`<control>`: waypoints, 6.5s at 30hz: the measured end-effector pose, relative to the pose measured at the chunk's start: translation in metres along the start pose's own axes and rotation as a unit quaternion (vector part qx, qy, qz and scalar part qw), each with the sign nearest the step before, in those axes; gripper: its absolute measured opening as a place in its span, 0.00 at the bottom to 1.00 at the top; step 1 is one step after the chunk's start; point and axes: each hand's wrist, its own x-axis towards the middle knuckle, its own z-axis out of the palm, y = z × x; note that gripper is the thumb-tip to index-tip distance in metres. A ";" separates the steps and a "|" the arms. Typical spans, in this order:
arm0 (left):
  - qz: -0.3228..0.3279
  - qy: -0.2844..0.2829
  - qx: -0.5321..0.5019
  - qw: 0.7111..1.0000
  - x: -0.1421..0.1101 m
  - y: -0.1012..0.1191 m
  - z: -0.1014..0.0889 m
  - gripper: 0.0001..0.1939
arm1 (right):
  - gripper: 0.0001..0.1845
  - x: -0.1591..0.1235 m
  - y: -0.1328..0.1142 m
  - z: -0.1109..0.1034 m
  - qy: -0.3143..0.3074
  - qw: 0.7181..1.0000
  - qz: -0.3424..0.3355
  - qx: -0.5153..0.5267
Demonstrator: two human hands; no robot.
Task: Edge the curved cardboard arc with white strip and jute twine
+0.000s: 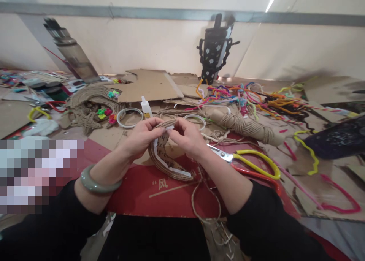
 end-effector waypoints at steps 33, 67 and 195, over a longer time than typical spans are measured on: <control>-0.031 -0.013 -0.027 0.999 -0.002 0.000 0.002 0.10 | 0.11 0.000 -0.003 -0.005 0.080 0.995 0.010 0.064; -0.005 -0.008 -0.019 1.000 -0.001 0.001 0.001 0.10 | 0.10 0.001 0.000 -0.005 0.057 0.994 0.004 0.098; -0.031 -0.043 0.011 0.999 -0.004 0.003 0.003 0.13 | 0.16 -0.005 -0.005 -0.007 0.136 0.984 0.016 0.112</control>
